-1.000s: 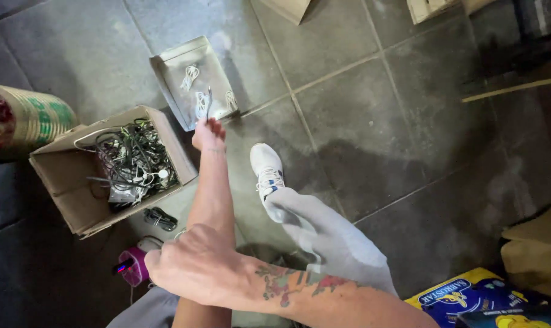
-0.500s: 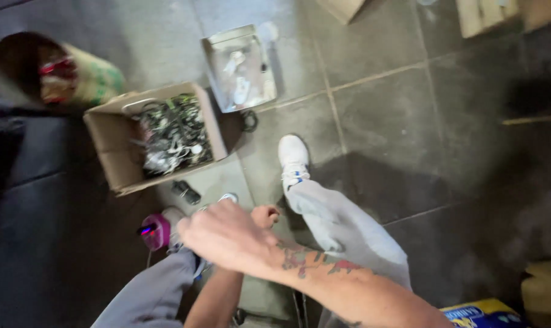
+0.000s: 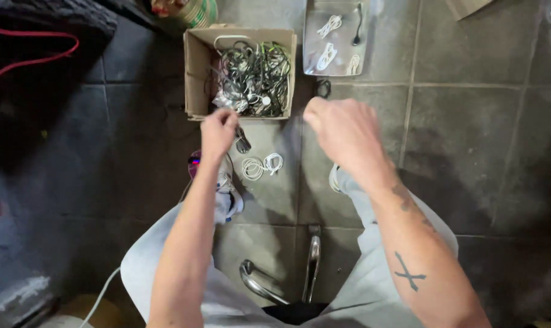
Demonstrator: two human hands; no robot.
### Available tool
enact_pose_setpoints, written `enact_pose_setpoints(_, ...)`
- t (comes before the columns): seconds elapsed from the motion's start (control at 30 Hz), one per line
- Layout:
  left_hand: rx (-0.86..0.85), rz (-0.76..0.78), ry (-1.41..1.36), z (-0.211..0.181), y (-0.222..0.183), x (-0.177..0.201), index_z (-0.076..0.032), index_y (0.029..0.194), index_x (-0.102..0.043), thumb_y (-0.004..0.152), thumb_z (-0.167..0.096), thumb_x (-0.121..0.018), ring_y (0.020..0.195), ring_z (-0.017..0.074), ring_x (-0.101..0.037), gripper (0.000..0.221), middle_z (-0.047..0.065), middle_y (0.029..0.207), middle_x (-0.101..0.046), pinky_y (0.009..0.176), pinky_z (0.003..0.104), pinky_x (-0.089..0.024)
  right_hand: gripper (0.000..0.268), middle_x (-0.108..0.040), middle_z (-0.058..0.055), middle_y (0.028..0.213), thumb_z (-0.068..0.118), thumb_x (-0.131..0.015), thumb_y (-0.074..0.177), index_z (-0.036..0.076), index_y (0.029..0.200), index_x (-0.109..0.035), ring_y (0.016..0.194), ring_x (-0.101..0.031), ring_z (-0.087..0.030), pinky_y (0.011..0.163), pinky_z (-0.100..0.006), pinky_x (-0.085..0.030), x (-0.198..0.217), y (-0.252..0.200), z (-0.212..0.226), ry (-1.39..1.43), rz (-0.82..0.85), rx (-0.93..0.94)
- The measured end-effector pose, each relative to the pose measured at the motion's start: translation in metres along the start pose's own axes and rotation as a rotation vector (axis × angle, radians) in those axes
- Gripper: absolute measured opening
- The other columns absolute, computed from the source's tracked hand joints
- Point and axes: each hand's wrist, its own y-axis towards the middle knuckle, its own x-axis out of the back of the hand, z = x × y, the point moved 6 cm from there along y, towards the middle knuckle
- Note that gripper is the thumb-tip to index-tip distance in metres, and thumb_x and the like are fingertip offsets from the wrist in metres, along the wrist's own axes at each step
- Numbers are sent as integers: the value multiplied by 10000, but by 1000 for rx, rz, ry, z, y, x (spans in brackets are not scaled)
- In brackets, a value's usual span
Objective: Sorting and untangling various electronic cables and wires from a cardboard box while seated in a workshop.
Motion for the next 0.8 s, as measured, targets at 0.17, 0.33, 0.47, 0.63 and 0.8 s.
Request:
enact_pose_setpoints(0.17, 328, 533, 296, 196, -78, -164, -209, 1204, -873, 976, -329, -681, 1249, 390, -785, 322, 103, 1230, -864, 1072, 561, -623, 248, -789, -107, 864, 364, -559, 1167, 219, 1124, -756, 905, -786, -463, 851, -635, -613, 5, 5, -3, 13, 94, -91)
enact_pose_setpoints(0.33, 193, 752, 400, 112, -138, -166, -209, 1222, -866, 1034, -294, -599, 1251, 407, -780, 338, 147, 1242, -850, 1070, 574, -622, 230, -783, -97, 857, 369, -554, 1156, 245, 1107, -742, 913, -780, -462, 866, -636, -621, 4, 7, 2, -19, 136, -134)
enact_pose_setpoints(0.47, -364, 104, 462, 46, -58, -150, -125, 1165, -774, 1123, -189, -600, 1112, 350, -715, 190, 122, 1033, -717, 932, 484, -594, 228, -825, -72, 940, 377, -558, 1144, 285, 1173, -764, 953, -809, -421, 893, -616, -631, 6, 9, 12, -79, 186, -128)
enact_pose_setpoints(0.63, -289, 120, 583, -9, 71, -139, -49, 1211, -748, 1075, -130, -547, 1153, 384, -711, 256, 154, 1209, -672, 938, 526, -610, 212, -841, -57, 965, 391, -595, 1123, 291, 1158, -779, 967, -818, -411, 888, -610, -634, 1, 3, 20, -79, 191, -134)
enact_pose_setpoints(0.8, 230, 505, 733, 108, 141, -207, -110, 1254, -860, 1009, -320, -570, 1192, 407, -806, 435, 145, 1215, -831, 940, 570, -645, 207, -848, -24, 998, 429, -597, 1110, 326, 1151, -772, 982, -813, -397, 912, -596, -633, -1, 2, 13, -42, 196, -182)
